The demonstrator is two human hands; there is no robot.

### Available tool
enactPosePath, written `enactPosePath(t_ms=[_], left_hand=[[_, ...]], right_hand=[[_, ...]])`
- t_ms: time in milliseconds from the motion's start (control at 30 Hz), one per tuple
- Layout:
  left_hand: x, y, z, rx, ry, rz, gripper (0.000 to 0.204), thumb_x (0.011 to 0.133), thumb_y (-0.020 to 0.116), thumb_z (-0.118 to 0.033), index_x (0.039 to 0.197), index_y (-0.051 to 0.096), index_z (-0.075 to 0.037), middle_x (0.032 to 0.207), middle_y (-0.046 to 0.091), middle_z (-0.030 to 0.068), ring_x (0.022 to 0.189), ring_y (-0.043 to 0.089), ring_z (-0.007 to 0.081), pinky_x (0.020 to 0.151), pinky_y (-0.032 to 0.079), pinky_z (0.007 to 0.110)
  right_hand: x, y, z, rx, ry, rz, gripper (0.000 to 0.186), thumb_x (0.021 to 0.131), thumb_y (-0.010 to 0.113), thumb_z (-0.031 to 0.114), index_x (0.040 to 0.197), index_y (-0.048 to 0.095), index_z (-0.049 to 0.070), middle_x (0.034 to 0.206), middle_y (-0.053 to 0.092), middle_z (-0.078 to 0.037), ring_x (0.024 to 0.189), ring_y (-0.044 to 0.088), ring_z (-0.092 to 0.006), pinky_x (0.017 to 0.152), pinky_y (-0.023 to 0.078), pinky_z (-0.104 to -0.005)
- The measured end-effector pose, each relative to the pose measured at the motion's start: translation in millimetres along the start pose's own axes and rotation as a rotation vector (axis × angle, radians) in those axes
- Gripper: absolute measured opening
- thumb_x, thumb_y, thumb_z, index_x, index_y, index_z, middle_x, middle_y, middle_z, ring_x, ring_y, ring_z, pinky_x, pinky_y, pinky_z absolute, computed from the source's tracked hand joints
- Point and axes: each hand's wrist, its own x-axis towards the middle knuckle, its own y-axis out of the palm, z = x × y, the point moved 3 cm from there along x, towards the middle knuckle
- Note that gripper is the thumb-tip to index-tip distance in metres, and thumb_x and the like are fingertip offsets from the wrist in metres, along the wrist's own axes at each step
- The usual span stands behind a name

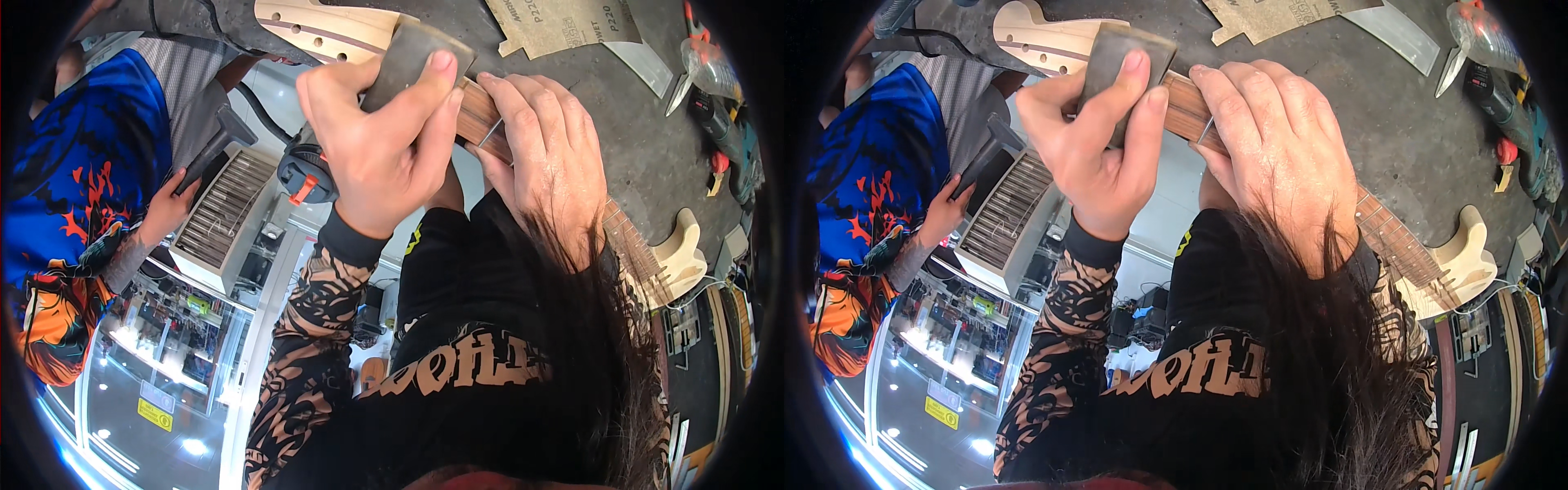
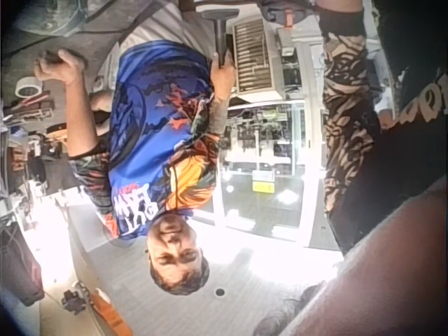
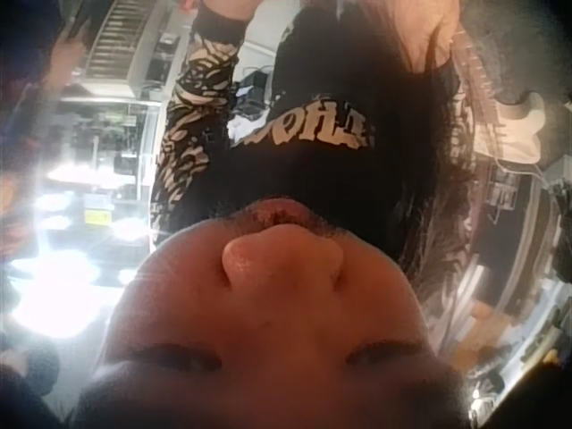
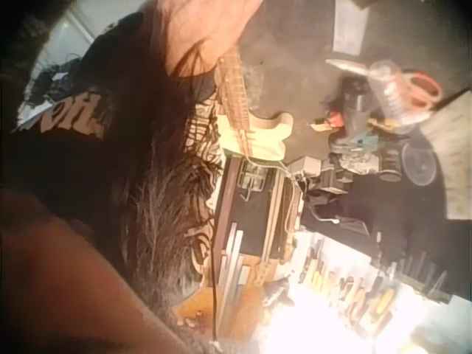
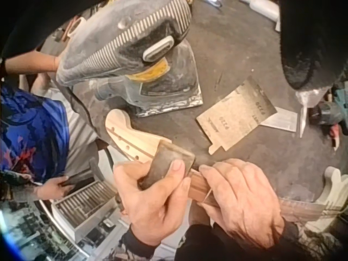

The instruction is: The person sands the wood of a guitar neck and body using a sanding block, then brushes away sawdust with a hand brush.

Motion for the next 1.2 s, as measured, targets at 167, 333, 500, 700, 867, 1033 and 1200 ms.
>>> enactPosePath(t_ms=[167, 333, 500, 700, 867, 1033, 1200], left_hand=[[-19.5, -13.8, 2.5, 0.006, -0.025, 0.072, 0.040, 0.084, 0.094, -0.005, 0.123, 0.087, -0.011, 0.114, 0.056, 0.0119, 0.100, 0.054, 0.0252, 0.083, 0.047, 0.033], [3.4, 2.0, 1.3, -0.008, 0.007, 0.017, 0.039, 0.085, 0.094, -0.005, 0.122, 0.087, -0.010, 0.116, 0.057, 0.0119, 0.101, 0.055, 0.0256, 0.083, 0.048, 0.034], [-22.2, -10.9, 5.1, -0.027, -0.004, 0.056, 0.041, 0.085, 0.093, -0.004, 0.125, 0.086, -0.011, 0.119, 0.058, 0.0122, 0.101, 0.055, 0.0261, 0.084, 0.048, 0.034], [9.2, 4.3, 2.2, 0.002, 0.022, 0.041, 0.041, 0.085, 0.093, -0.004, 0.124, 0.086, -0.011, 0.119, 0.058, 0.0122, 0.107, 0.053, 0.0272, 0.087, 0.048, 0.036], [-31.8, -12.5, 5.0, -0.018, -0.087, 0.049, 0.040, 0.082, 0.094, -0.016, 0.121, 0.089, -0.020, 0.111, 0.058, 0.0142, 0.104, 0.053, 0.0327, 0.095, 0.043, 0.044], [-4.4, 6.2, 4.9, -0.026, -0.052, -0.009, 0.039, 0.081, 0.094, -0.017, 0.120, 0.089, -0.020, 0.112, 0.059, 0.0130, 0.104, 0.053, 0.0319, 0.095, 0.042, 0.044], [-20.9, -10.5, 7.6, -0.007, -0.026, 0.052, 0.040, 0.083, 0.094, -0.009, 0.122, 0.088, -0.016, 0.113, 0.057, 0.0120, 0.103, 0.054, 0.0285, 0.088, 0.044, 0.039]], right_hand=[[-1.1, 4.9, -0.5, -0.007, 0.004, -0.021, 0.088, 0.075, 0.094, 0.010, 0.156, 0.059, 0.006, 0.144, 0.065, -0.012, 0.132, 0.063, -0.0367, 0.112, 0.051, -0.0482], [-0.4, 1.8, 1.7, -0.010, -0.003, -0.026, 0.087, 0.076, 0.094, 0.010, 0.155, 0.059, 0.007, 0.143, 0.066, -0.011, 0.131, 0.064, -0.0367, 0.112, 0.051, -0.0481], [-0.1, 4.0, 0.5, -0.027, 0.009, 0.003, 0.088, 0.076, 0.094, 0.011, 0.156, 0.058, 0.007, 0.143, 0.065, -0.012, 0.132, 0.063, -0.0366, 0.112, 0.051, -0.0484], [2.0, 0.9, 1.3, -0.035, -0.011, -0.018, 0.089, 0.076, 0.095, 0.013, 0.157, 0.058, 0.007, 0.142, 0.065, -0.012, 0.132, 0.063, -0.0368, 0.112, 0.051, -0.0481], [0.7, 2.6, 1.7, -0.039, 0.001, -0.016, 0.089, 0.075, 0.095, 0.013, 0.157, 0.057, 0.007, 0.142, 0.065, -0.012, 0.132, 0.063, -0.0367, 0.112, 0.052, -0.0478], [0.5, 1.2, 1.7, -0.036, -0.011, -0.005, 0.090, 0.075, 0.095, 0.013, 0.157, 0.057, 0.007, 0.142, 0.065, -0.012, 0.132, 0.063, -0.0367, 0.111, 0.052, -0.0477], [0.0, 2.4, 2.3, -0.019, -0.002, -0.020, 0.090, 0.074, 0.094, 0.010, 0.156, 0.058, 0.007, 0.142, 0.065, -0.012, 0.132, 0.063, -0.0367, 0.111, 0.052, -0.0479]])
